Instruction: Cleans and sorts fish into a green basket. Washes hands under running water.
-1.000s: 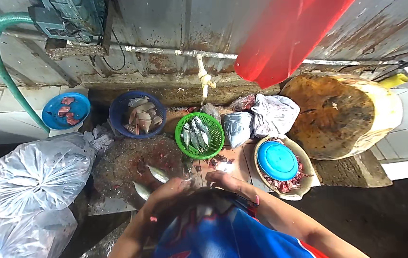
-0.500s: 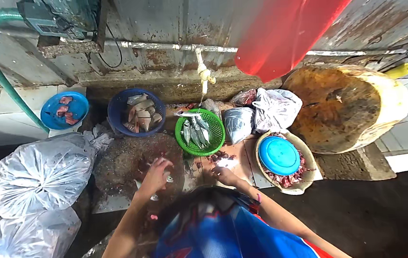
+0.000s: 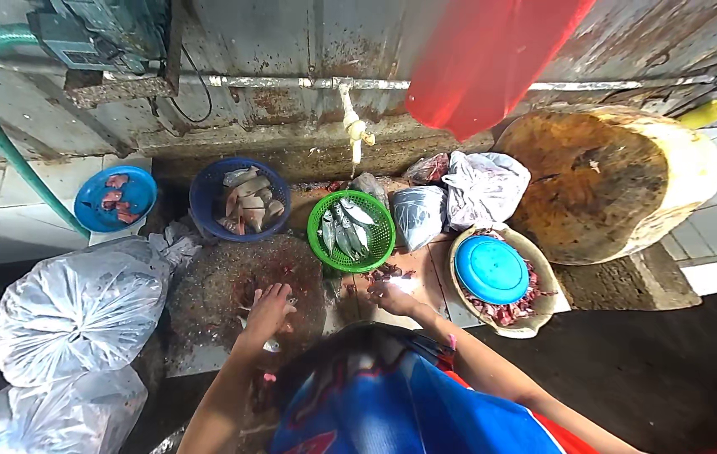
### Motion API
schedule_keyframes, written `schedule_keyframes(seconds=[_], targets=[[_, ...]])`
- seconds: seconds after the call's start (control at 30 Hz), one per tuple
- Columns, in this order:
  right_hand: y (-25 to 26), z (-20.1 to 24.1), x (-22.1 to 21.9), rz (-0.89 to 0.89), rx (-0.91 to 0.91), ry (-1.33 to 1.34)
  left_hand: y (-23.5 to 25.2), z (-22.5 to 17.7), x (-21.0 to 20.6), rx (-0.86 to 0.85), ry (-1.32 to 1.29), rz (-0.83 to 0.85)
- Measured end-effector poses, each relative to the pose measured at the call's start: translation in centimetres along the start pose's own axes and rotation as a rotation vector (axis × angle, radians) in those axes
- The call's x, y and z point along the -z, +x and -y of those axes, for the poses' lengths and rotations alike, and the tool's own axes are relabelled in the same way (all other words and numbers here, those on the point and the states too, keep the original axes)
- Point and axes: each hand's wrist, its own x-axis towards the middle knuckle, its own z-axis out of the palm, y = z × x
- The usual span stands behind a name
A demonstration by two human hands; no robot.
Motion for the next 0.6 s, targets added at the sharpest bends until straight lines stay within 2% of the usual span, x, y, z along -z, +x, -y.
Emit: schedule_keyframes(seconds=[0.13,0.27,0.33,0.4,0.5,0.6], targets=[[0.2,0.6,-0.2,-0.021,0.005,0.010,0.8,0.3,1.0,0.209,-0.165,-0.030],[0.4,1.3,-0.9,-0.026,0.037,0.020,1.7,0.5,2.4,0.311,-0.526,-0.291],[0.0,2.5,-1.0,-0.033,0.078,0.071,2.1,-0.5,3.4,0.308,-0.640,-0.335],[-0.5,4.1,-1.1,-0.050,0.138,0.167,2.4,-2.1,3.7,0.256,-0.773,-0.275],[-0.8,6.4,-0.9,-0.068,0.217,0.376,2.5,-5.8,3.1,0.151,-0.977,-0.055],[-0.8,8.2,-0.6,-0.053,0.227,0.628,1.9,-9.8,2.1,0.036,-0.828,0.043]])
